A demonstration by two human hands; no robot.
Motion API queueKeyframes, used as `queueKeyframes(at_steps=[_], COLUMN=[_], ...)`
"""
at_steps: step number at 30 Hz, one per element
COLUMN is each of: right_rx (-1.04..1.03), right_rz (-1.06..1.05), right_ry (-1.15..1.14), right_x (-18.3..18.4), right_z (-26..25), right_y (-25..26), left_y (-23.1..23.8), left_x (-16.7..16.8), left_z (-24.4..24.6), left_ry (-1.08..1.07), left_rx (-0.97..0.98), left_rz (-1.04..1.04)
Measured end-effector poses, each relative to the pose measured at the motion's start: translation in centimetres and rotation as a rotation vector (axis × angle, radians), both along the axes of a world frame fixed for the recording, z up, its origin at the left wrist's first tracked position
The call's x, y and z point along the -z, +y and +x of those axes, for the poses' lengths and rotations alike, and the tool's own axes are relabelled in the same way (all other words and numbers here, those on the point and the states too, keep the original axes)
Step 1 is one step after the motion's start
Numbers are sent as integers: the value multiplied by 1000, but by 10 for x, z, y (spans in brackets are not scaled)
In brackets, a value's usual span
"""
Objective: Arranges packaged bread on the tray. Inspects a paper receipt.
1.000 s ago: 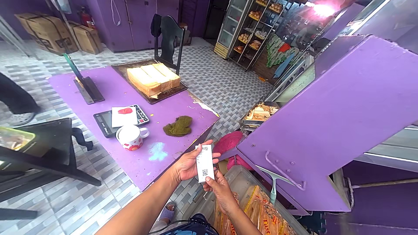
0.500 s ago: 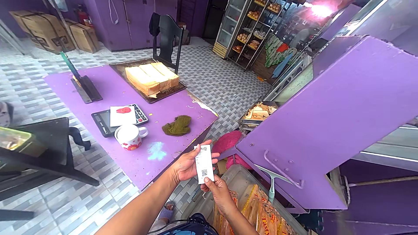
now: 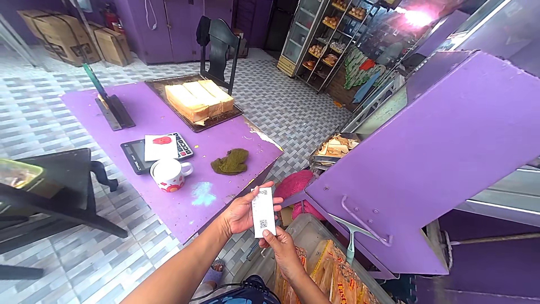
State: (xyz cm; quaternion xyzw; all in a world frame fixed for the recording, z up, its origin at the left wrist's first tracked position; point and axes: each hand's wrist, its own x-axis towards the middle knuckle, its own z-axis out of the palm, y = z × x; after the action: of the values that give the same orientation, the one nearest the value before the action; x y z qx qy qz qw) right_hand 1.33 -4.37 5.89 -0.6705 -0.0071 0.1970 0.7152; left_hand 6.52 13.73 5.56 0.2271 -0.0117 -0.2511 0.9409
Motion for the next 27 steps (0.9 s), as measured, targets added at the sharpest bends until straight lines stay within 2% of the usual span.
queueKeyframes(at_steps=[15,27], right_rx=[-14,-7], right_rz=[12,29], right_ry=[37,82], right_x=[3,5], right_z=[-1,-3], right_y=[-4,-5], left_y=[-3,-6], left_x=[2,-3], left_z=[3,-1], left_ry=[34,88], left_rx=[20,24], left_rz=[30,137])
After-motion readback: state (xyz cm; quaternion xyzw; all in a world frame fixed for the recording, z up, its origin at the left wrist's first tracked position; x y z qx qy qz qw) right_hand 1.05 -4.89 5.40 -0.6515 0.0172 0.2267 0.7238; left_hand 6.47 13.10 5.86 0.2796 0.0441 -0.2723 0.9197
